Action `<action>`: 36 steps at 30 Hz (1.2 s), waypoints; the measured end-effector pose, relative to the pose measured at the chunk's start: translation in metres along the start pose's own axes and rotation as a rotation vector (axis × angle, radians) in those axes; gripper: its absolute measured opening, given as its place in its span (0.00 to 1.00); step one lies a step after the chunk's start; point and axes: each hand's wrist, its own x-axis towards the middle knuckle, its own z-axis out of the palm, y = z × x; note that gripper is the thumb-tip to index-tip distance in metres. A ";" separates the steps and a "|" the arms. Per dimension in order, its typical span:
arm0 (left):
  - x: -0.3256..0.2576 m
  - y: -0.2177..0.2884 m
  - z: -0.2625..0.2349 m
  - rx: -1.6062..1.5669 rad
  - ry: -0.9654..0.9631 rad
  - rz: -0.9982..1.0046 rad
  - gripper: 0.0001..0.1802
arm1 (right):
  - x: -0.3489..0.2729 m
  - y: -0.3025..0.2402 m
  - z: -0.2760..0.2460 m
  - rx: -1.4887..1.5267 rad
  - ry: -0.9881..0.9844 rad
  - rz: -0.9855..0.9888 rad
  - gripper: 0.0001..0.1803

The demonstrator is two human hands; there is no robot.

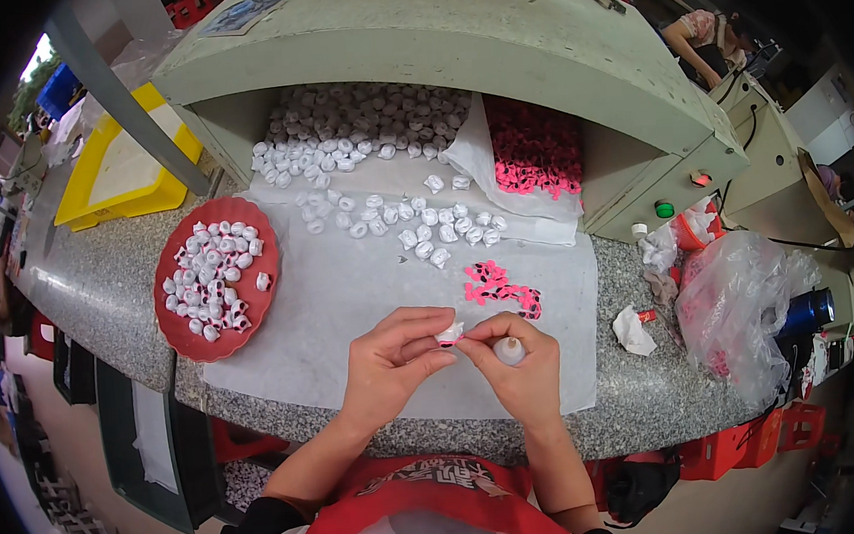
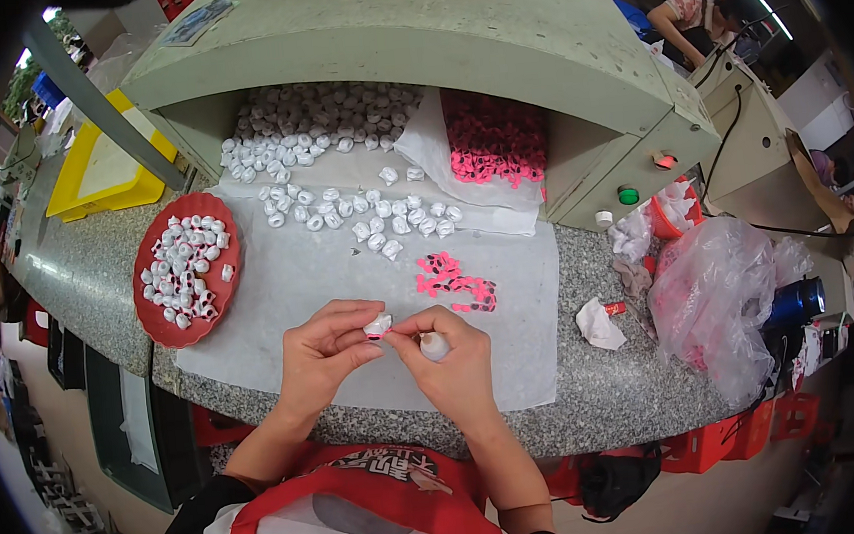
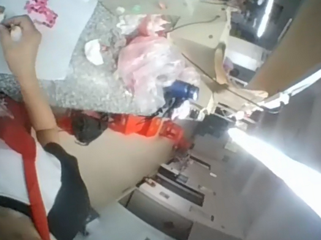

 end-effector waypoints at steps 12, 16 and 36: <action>-0.001 0.000 0.004 -0.026 -0.047 0.092 0.12 | -0.003 0.003 0.003 -0.114 0.060 -0.324 0.10; -0.002 -0.001 0.005 -0.035 -0.038 0.065 0.12 | -0.002 0.008 0.004 -0.117 0.099 -0.424 0.09; -0.003 -0.023 -0.026 -0.222 0.091 -0.194 0.14 | 0.009 0.027 0.025 0.023 -0.012 -0.269 0.04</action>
